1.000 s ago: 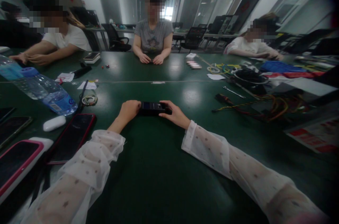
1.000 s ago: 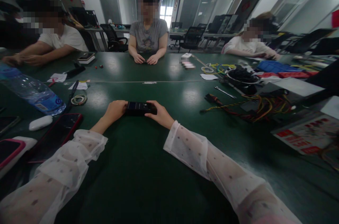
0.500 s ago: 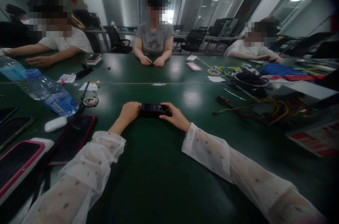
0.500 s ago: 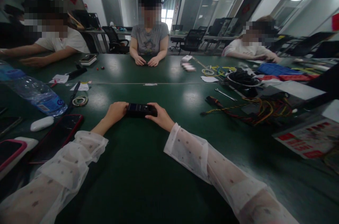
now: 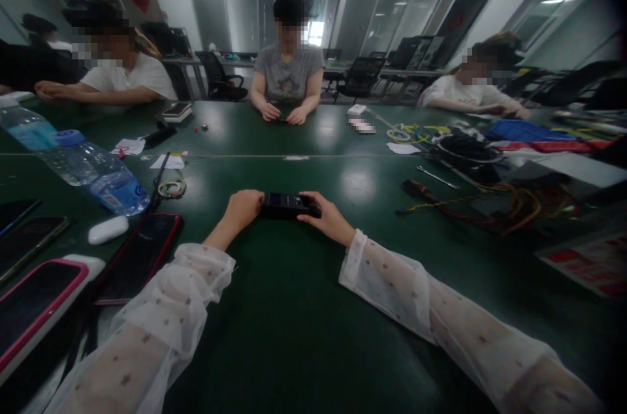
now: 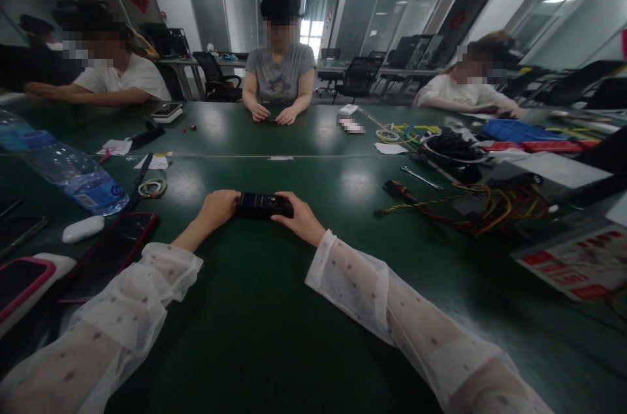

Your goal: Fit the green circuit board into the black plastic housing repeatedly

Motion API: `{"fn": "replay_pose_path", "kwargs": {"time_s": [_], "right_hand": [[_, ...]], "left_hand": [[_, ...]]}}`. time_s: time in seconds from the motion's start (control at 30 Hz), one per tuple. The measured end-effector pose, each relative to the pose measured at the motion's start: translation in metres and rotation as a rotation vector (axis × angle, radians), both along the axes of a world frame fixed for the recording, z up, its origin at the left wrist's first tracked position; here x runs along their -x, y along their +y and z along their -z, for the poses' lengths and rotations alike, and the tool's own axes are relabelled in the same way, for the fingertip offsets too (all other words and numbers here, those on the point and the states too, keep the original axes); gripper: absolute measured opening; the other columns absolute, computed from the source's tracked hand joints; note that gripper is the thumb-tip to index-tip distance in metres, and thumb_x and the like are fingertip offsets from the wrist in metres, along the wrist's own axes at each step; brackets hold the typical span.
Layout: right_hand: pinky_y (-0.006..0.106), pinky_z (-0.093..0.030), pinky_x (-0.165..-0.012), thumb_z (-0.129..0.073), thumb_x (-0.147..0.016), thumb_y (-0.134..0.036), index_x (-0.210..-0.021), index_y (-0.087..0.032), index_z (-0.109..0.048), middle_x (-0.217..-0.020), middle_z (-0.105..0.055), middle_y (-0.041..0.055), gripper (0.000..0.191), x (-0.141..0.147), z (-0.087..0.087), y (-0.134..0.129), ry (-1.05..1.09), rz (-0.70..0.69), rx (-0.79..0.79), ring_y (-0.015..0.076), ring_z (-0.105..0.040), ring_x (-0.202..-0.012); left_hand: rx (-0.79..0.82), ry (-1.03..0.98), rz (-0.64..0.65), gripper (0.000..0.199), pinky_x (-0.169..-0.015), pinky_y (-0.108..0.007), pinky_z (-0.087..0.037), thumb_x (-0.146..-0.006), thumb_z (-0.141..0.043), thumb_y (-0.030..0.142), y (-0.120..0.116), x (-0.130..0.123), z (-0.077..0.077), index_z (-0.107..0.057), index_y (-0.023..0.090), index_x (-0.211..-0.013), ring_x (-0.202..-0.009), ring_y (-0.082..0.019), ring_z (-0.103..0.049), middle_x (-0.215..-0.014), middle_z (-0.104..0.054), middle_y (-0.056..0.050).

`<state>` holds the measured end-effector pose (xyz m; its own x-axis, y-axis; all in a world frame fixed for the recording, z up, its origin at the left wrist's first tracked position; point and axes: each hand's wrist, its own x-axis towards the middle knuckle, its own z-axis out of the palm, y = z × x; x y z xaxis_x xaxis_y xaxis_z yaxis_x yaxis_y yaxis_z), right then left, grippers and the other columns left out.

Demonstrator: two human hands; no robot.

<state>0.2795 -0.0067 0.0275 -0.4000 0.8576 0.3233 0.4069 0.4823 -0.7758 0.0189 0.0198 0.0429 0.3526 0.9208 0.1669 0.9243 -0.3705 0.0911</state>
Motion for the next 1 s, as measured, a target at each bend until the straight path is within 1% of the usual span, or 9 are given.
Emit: {"fn": "replay_pose_path", "kwargs": {"time_s": [0.1, 0.23, 0.47, 0.57, 0.67, 0.73, 0.87, 0.93, 1.0], "right_hand": [[0.050, -0.051, -0.105, -0.075, -0.082, -0.029, -0.130, -0.025, -0.050, -0.126, -0.062, 0.0082, 0.054, 0.000, 0.002, 0.001, 0.010, 0.000, -0.008, 0.0241, -0.062, -0.119], [0.049, -0.050, -0.106, -0.075, -0.081, -0.030, -0.132, -0.025, -0.048, -0.129, -0.060, 0.0086, 0.058, -0.001, 0.007, 0.003, 0.031, -0.015, -0.016, 0.0242, -0.060, -0.122], [0.051, -0.052, -0.104, -0.076, -0.080, -0.030, -0.127, -0.024, -0.050, -0.123, -0.063, 0.0091, 0.054, -0.001, 0.013, 0.006, 0.077, -0.003, -0.035, 0.0258, -0.063, -0.117], [0.052, -0.051, -0.104, -0.075, -0.081, -0.032, -0.127, -0.025, -0.050, -0.124, -0.063, 0.0092, 0.054, 0.000, 0.013, 0.006, 0.086, 0.009, -0.049, 0.0264, -0.062, -0.118], [0.051, -0.052, -0.103, -0.074, -0.081, -0.035, -0.128, -0.025, -0.049, -0.125, -0.061, 0.0091, 0.054, 0.002, 0.009, 0.003, 0.123, 0.030, -0.088, 0.0265, -0.063, -0.117], [0.049, -0.052, -0.103, -0.073, -0.082, -0.037, -0.128, -0.026, -0.048, -0.126, -0.059, 0.0093, 0.054, 0.003, 0.006, 0.000, 0.176, 0.099, -0.148, 0.0263, -0.061, -0.118], [0.047, -0.050, -0.104, -0.071, -0.083, -0.038, -0.129, -0.026, -0.045, -0.128, -0.054, 0.0095, 0.054, 0.000, 0.004, -0.001, 0.295, 0.369, -0.311, 0.0262, -0.057, -0.121], [0.047, -0.048, -0.105, -0.071, -0.083, -0.037, -0.128, -0.025, -0.044, -0.128, -0.052, 0.0098, 0.054, -0.005, 0.007, 0.004, 0.350, 0.487, -0.361, 0.0260, -0.056, -0.121], [0.048, -0.047, -0.105, -0.072, -0.081, -0.036, -0.125, -0.024, -0.044, -0.126, -0.052, 0.0100, 0.054, -0.012, 0.012, 0.012, 0.379, 0.567, -0.369, 0.0260, -0.056, -0.119]], "left_hand": [[0.004, 0.000, -0.002, 0.027, -0.073, -0.030, -0.052, -0.093, -0.044, 0.019, 0.000, 0.000, 0.000, -0.071, 0.019, -0.096, -0.090, -0.023, -0.068, -0.099, -0.073, -0.009], [0.012, -0.006, -0.011, 0.029, -0.076, -0.031, -0.052, -0.094, -0.043, 0.019, 0.000, -0.001, -0.001, -0.072, 0.019, -0.099, -0.093, -0.023, -0.068, -0.101, -0.073, -0.009], [0.014, 0.030, -0.028, 0.031, -0.078, -0.035, -0.053, -0.093, -0.044, 0.019, 0.000, -0.001, -0.001, -0.072, 0.023, -0.104, -0.094, -0.025, -0.069, -0.101, -0.074, -0.008], [0.012, 0.022, -0.030, 0.032, -0.078, -0.033, -0.053, -0.091, -0.045, 0.018, 0.000, -0.001, -0.001, -0.072, 0.023, -0.107, -0.093, -0.023, -0.069, -0.101, -0.074, -0.008], [0.010, 0.022, -0.043, 0.030, -0.075, -0.033, -0.053, -0.093, -0.044, 0.020, 0.000, -0.002, -0.001, -0.073, 0.021, -0.102, -0.090, -0.024, -0.070, -0.097, -0.074, -0.009], [0.013, 0.032, -0.050, 0.032, -0.073, -0.032, -0.053, -0.095, -0.041, 0.023, 0.001, -0.002, 0.000, -0.073, 0.020, -0.098, -0.089, -0.024, -0.070, -0.095, -0.074, -0.010], [0.011, 0.045, -0.024, 0.032, -0.072, -0.031, -0.053, -0.096, -0.040, 0.024, 0.002, -0.003, 0.001, -0.072, 0.018, -0.095, -0.087, -0.022, -0.070, -0.096, -0.073, -0.010], [0.004, 0.044, -0.016, 0.031, -0.072, -0.031, -0.053, -0.096, -0.041, 0.023, 0.003, -0.002, 0.001, -0.072, 0.018, -0.093, -0.087, -0.022, -0.070, -0.096, -0.074, -0.010], [-0.002, 0.041, -0.009, 0.031, -0.072, -0.031, -0.054, -0.095, -0.041, 0.022, 0.003, -0.002, 0.002, -0.072, 0.018, -0.093, -0.087, -0.022, -0.070, -0.096, -0.074, -0.009]]}}
